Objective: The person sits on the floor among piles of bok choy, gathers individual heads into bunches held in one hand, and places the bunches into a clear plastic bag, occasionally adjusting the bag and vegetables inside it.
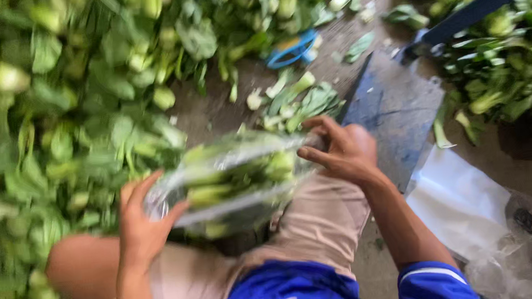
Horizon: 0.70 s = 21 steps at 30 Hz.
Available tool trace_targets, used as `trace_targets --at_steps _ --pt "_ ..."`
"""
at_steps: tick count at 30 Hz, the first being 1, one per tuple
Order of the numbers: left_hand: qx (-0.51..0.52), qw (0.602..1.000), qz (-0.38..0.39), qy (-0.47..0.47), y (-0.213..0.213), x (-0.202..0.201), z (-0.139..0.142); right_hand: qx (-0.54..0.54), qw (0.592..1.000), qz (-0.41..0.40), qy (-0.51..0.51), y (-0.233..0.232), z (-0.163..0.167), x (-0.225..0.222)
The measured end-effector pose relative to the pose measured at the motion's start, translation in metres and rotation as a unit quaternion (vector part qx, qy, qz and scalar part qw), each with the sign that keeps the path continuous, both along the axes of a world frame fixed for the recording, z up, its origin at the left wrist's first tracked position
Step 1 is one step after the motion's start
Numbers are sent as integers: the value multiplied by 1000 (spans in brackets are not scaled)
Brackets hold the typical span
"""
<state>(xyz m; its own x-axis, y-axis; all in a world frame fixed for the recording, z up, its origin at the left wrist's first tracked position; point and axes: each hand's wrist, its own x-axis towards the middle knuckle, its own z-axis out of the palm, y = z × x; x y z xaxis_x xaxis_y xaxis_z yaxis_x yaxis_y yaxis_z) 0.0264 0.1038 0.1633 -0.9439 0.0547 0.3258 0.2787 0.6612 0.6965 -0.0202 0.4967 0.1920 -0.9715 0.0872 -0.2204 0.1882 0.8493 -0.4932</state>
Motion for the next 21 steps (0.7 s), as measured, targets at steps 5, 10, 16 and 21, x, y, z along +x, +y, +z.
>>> trace_targets --at_steps 5,10,16,21 --pt "-129 991 -15 -15 6 -36 -4 -106 896 331 275 -58 28 3" --pt "-38 996 66 41 8 -48 -21 24 819 504 -274 -92 34 4" --pt "72 997 42 -1 7 -58 -45 -13 896 412 166 -132 19 -28" --pt "247 968 -7 -45 -60 -60 -87 -179 956 231 15 -190 46 -47"
